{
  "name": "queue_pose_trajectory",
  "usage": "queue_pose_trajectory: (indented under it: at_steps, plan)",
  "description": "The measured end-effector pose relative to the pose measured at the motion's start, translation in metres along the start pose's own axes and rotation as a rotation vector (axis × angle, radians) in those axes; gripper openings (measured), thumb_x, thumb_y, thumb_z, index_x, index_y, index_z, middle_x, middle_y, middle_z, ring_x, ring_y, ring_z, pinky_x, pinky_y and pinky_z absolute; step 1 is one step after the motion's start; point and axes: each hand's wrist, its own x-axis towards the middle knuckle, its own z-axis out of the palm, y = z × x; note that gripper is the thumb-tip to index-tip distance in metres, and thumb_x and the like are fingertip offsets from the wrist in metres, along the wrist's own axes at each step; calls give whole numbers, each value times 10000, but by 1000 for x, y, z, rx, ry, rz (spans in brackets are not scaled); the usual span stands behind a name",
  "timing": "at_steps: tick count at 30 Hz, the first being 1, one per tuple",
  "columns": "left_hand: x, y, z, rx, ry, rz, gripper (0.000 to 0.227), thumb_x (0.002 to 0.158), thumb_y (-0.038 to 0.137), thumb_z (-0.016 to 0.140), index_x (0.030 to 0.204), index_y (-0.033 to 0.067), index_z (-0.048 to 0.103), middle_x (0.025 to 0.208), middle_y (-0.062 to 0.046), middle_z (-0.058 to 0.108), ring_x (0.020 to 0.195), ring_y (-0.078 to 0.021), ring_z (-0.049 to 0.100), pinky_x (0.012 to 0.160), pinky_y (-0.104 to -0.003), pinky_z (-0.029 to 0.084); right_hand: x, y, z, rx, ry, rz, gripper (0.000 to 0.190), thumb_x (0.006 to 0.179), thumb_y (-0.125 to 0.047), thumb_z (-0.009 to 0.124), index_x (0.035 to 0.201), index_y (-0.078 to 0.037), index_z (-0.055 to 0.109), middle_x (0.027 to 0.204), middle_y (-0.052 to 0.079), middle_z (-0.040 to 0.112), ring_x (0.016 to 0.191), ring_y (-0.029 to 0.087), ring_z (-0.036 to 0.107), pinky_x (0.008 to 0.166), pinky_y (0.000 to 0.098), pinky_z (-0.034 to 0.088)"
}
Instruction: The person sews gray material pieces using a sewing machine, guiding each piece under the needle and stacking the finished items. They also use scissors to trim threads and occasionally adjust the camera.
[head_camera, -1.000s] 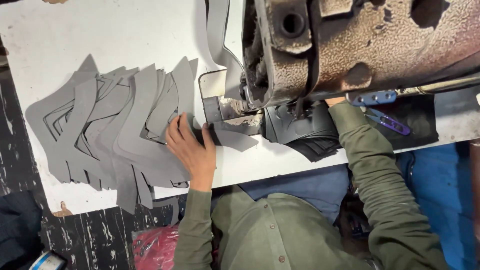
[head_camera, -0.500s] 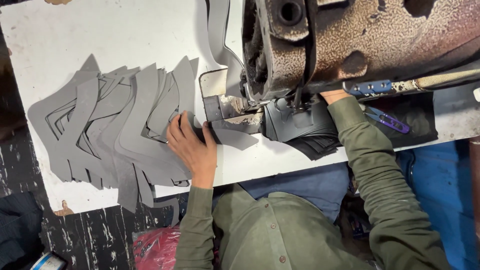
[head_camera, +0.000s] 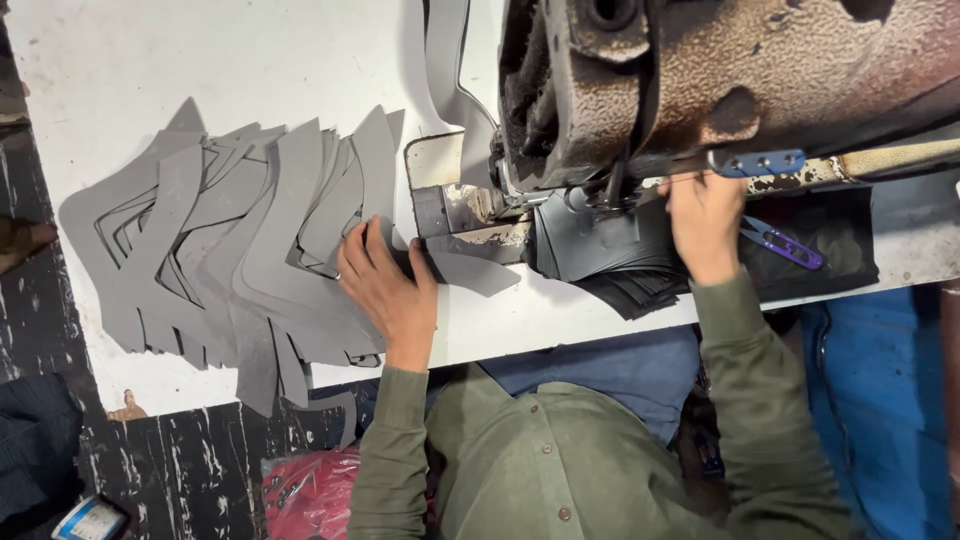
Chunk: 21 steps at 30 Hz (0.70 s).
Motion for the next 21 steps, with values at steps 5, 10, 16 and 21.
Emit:
queue_pose_trajectory:
  at_steps: [5, 10, 16, 21]
  plan:
    - [-4, -4, 1, 13, -7, -9, 546, 924, 192, 710, 1407, 16, 525, 1428, -161, 486, 1382, -374, 397, 1121, -552, 298, -33, -69, -21, 274, 20, 107, 225, 1126, -38, 464, 1025, 40, 649, 924, 80, 671, 729, 84, 602, 623, 234, 465]
    - [-6, -7, 1, -21, 20, 4, 486, 948, 160, 686, 1399, 31, 556, 1442, -141, 518, 1403, -349, 415, 1149, -527, 320, -53, -72, -24, 111, 30, 31, 222, 1024, 15, 466, 923, 26, 662, 874, 109, 667, 649, 156, 573, 605, 267, 443]
    - [2, -8, -15, 97, -62, -173, 548, 871, 196, 739, 1368, 20, 589, 1216, -187, 552, 1196, -363, 452, 984, -524, 324, -31, -121, 14, -221, -288, -233, 464, 735, -222, 882, 1067, 42, 693, 1026, 160, 680, 924, 363, 612, 784, 421, 489]
    - [3, -29, -32, -119, -110, -154, 331, 949, 99, 699, 1269, 40, 634, 1121, -126, 622, 1077, -301, 579, 933, -440, 452, -28, -91, 17, -131, -291, -67, 302, 842, -226, 865, 982, -23, 691, 1040, 132, 666, 978, 309, 653, 855, 407, 515]
